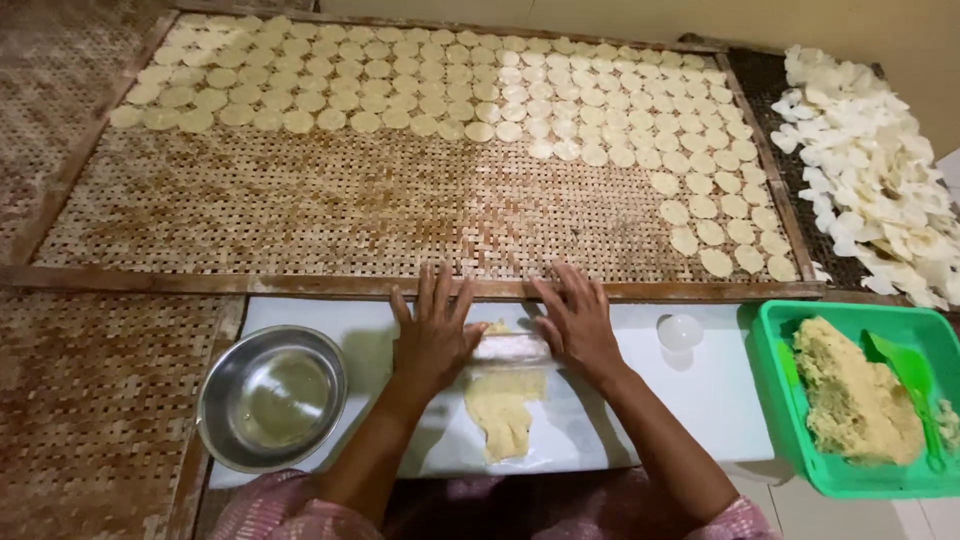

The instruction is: Flattening dough with a rolling pin and cutting out circular shapes using a round mold.

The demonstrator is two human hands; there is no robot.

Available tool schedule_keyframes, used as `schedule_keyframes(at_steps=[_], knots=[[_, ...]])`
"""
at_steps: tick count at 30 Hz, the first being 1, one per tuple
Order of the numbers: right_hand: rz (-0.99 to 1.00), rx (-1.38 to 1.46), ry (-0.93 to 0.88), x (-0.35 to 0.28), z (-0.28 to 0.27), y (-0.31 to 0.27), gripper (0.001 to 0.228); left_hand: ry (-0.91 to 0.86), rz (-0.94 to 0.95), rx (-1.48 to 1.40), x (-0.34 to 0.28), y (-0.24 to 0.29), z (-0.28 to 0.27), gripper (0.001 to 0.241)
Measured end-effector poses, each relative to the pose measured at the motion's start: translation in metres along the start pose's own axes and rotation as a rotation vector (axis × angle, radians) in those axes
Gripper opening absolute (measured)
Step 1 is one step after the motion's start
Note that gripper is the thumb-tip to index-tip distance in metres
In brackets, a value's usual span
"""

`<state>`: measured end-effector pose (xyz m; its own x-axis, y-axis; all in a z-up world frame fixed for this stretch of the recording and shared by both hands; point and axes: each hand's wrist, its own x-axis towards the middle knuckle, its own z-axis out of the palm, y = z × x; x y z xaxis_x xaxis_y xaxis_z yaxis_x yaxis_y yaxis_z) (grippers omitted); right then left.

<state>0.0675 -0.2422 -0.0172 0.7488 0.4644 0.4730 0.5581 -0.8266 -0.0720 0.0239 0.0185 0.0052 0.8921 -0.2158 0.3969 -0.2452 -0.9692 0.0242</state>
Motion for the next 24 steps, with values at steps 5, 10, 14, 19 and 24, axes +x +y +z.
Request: schedule_keyframes(at_steps=[5, 10, 14, 19, 24], knots=[[-0.199, 0.156, -0.085, -0.005, -0.015, -0.025, 0.049, 0.009, -0.014, 0.014, 0.007, -0.005, 0.016, 0.066], [-0.232, 0.064, -0.219, -0.014, -0.025, -0.035, 0.059, 0.128, -0.036, -0.177, 0.005, -0.004, -0.005, 0.060], [-0.112, 0.182, -0.350, -0.013, -0.038, -0.032, 0.075, 0.358, -0.124, -0.487, -0.017, 0.000, -0.036, 0.051], [0.446, 0.732, -0.555, 0.001, -0.113, -0.080, 0.078, 0.622, -0.179, -0.693, -0.050, 0.025, -0.089, 0.057], [0.711, 1.187, -0.446, -0.013, -0.124, -0.124, 0.105, -0.420, -0.429, -1.479, -0.036, 0.056, -0.106, 0.102]])
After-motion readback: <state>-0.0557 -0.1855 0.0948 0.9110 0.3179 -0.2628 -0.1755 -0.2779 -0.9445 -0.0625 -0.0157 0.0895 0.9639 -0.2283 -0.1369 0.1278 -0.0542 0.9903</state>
